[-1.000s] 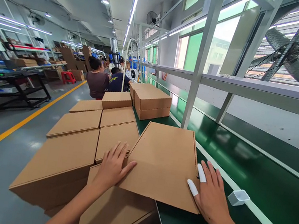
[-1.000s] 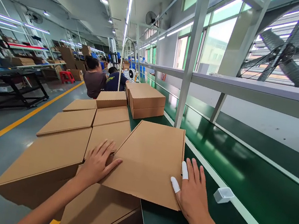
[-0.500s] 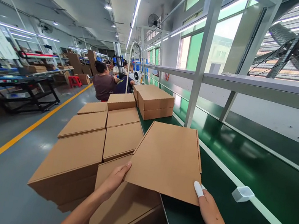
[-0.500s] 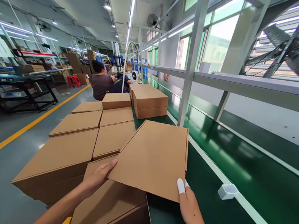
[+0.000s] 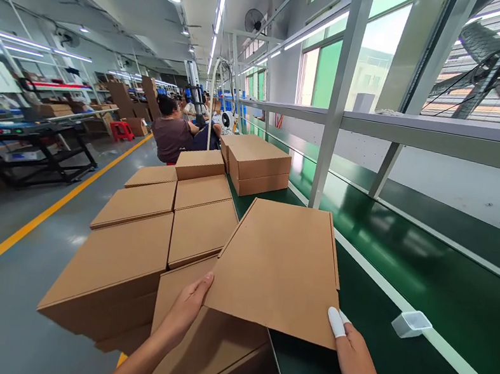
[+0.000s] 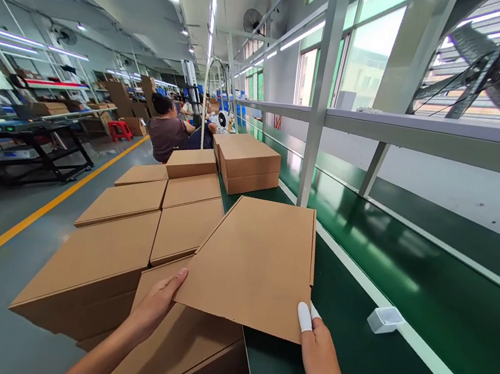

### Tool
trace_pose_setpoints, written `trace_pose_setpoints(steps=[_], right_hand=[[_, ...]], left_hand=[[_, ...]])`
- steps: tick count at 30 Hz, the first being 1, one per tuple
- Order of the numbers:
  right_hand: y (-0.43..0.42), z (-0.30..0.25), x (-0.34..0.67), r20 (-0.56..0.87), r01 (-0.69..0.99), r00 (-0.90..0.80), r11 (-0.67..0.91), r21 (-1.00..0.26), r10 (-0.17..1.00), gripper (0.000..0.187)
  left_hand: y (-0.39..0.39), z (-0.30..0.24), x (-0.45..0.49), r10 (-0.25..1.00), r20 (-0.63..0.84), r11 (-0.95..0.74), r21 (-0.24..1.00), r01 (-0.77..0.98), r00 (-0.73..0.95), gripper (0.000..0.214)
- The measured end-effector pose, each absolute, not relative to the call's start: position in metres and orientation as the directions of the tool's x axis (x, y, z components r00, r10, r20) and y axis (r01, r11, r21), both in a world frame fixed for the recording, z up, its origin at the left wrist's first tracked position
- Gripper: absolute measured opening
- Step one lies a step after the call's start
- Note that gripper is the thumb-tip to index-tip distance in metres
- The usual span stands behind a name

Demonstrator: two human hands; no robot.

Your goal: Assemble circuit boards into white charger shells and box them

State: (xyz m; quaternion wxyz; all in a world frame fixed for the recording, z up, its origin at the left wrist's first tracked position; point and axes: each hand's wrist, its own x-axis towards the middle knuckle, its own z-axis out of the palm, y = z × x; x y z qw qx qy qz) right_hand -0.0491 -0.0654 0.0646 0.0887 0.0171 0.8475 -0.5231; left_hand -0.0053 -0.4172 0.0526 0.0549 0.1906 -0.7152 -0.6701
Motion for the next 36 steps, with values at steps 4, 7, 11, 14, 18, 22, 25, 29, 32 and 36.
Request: trace_pose_setpoints(steps=[4,7,11,14,18,22,25,29,32,36], right_hand=[[-0.065,0.060,-0.051,-0.121,0.091,-0.992,0.451,-0.888,-0.038,0.056],[-0.064,0.052,-0.052,-0.116,0.093,-0.993,0.457,-0.885,-0.023,0.062],[-0.065,0.041,-0.052,-0.098,0.081,-0.995,0.478,-0.875,-0.010,0.067],[-0.065,0.035,-0.052,-0.060,0.047,-0.998,0.454,-0.890,-0.013,0.071],[-0.062,0.025,-0.053,-0.029,0.020,-0.999,0.412,-0.911,-0.016,0.068],[-0.062,0.015,-0.053,0.049,-0.041,-0.999,0.359,-0.932,0.013,0.067],[-0.065,0.007,-0.053,0.090,-0.080,-0.996,0.345,-0.935,0.013,0.061],[-0.062,-0.006,-0.060,0.137,-0.121,-0.991,0.391,-0.913,0.013,0.061],[-0.050,-0.010,-0.065,0.037,-0.041,-0.999,0.356,-0.934,-0.019,0.072],[-0.032,-0.001,-0.072,0.055,-0.110,-0.977,0.268,-0.957,-0.204,0.088]], left_hand=[[-0.421,0.047,-0.007,-0.406,-0.188,0.066,0.970,-0.233,-0.894,0.050],[-0.422,0.043,-0.008,-0.411,-0.193,0.046,0.972,-0.232,-0.891,0.051],[-0.419,0.037,-0.009,-0.410,-0.197,-0.006,0.977,-0.213,-0.891,0.052],[-0.418,0.034,-0.009,-0.472,-0.173,0.006,0.980,-0.200,-0.864,0.052],[-0.422,0.027,-0.010,-0.474,-0.124,0.091,0.978,-0.189,-0.872,0.056],[-0.426,0.016,-0.011,-0.498,-0.091,0.169,0.965,-0.200,-0.862,0.064],[-0.425,0.008,-0.014,-0.493,-0.084,0.211,0.954,-0.212,-0.866,0.073],[-0.421,0.002,-0.021,-0.439,0.070,0.360,0.927,-0.104,-0.896,0.081],[-0.429,0.011,-0.021,-0.341,0.087,0.367,0.929,-0.047,-0.936,0.085],[-0.453,0.037,-0.020,-0.056,0.011,0.302,0.953,-0.007,-0.998,0.090]])
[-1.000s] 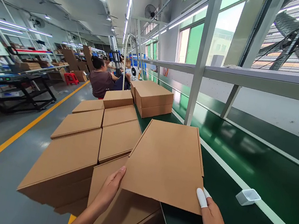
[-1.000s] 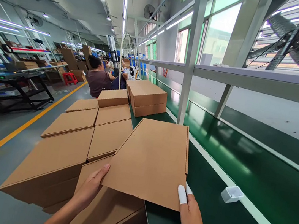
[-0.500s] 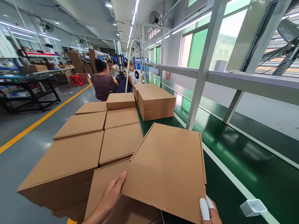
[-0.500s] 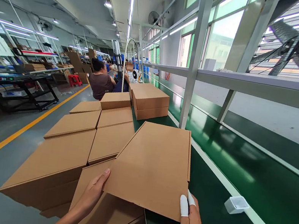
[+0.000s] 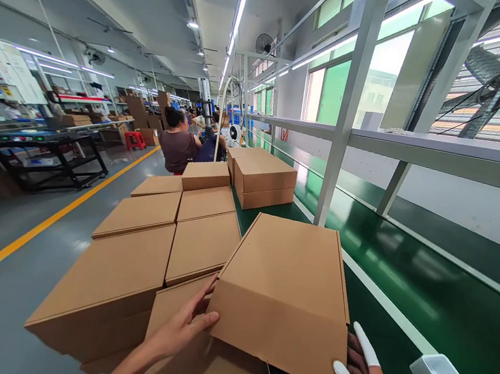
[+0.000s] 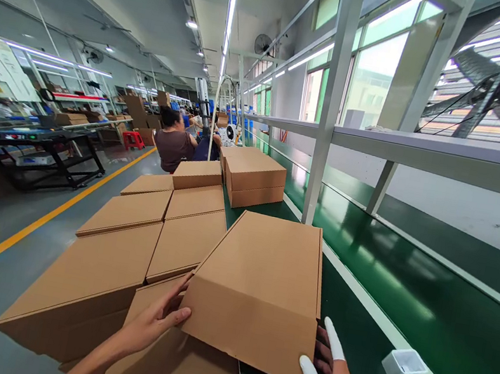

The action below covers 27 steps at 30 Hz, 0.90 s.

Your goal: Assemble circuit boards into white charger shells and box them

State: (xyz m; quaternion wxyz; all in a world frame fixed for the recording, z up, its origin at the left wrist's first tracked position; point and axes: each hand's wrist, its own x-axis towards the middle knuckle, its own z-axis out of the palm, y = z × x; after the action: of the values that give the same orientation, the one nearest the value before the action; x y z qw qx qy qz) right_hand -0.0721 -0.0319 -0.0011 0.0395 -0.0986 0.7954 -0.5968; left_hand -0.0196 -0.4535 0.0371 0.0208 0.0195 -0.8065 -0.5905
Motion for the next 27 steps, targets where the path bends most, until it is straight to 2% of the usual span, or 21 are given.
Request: trace_pose_setpoints(steps=[2,5,8,13,18,20,22,23,24,25,27], right_hand=[[-0.028,0.006,-0.080,0.136,-0.223,-0.955,0.334,-0.916,-0.264,0.086],[-0.027,0.014,-0.098,0.230,-0.385,-0.910,0.503,-0.774,-0.344,0.074],[-0.025,0.014,-0.113,0.267,-0.454,-0.886,0.595,-0.663,-0.379,0.068],[-0.018,0.008,-0.125,0.264,-0.513,-0.850,0.601,-0.613,-0.456,0.065],[-0.025,0.011,-0.129,0.377,-0.554,-0.832,0.636,-0.537,-0.406,0.055],[-0.038,0.017,-0.121,0.415,-0.572,-0.817,0.645,-0.506,-0.400,0.055],[-0.061,0.025,-0.104,0.458,-0.620,-0.779,0.636,-0.460,-0.429,0.056],[-0.074,0.031,-0.094,0.471,-0.657,-0.749,0.617,-0.433,-0.466,0.056],[-0.088,0.038,-0.083,0.476,-0.702,-0.709,0.583,-0.408,-0.520,0.057],[-0.100,0.047,-0.074,0.482,-0.750,-0.660,0.537,-0.386,-0.576,0.056],[-0.114,0.067,-0.065,0.532,-0.824,-0.567,0.448,-0.348,-0.629,0.051]], left_hand=[[-0.463,0.048,-0.026,0.057,0.002,0.345,0.938,0.022,-0.998,0.096],[-0.470,0.056,-0.043,0.032,0.065,0.542,0.837,0.072,-0.997,0.086],[-0.475,0.059,-0.058,0.032,0.143,0.684,0.719,0.126,-0.989,0.073],[-0.484,0.056,-0.063,0.114,0.148,0.736,0.652,0.184,-0.982,0.071],[-0.486,0.035,-0.072,0.102,0.288,0.749,0.608,0.265,-0.952,0.064],[-0.486,0.036,-0.081,0.083,0.277,0.710,0.657,0.252,-0.957,0.062],[-0.486,0.046,-0.095,-0.069,0.247,0.577,0.800,0.163,-0.967,0.056],[-0.484,0.052,-0.104,-0.182,0.216,0.474,0.874,0.107,-0.959,0.053],[-0.482,0.058,-0.112,-0.364,0.171,0.337,0.941,0.042,-0.916,0.050],[-0.478,0.063,-0.119,-0.473,0.147,0.263,0.965,0.021,-0.869,0.052],[-0.465,0.068,-0.126,-0.589,0.090,0.150,0.989,0.000,-0.803,0.060]])
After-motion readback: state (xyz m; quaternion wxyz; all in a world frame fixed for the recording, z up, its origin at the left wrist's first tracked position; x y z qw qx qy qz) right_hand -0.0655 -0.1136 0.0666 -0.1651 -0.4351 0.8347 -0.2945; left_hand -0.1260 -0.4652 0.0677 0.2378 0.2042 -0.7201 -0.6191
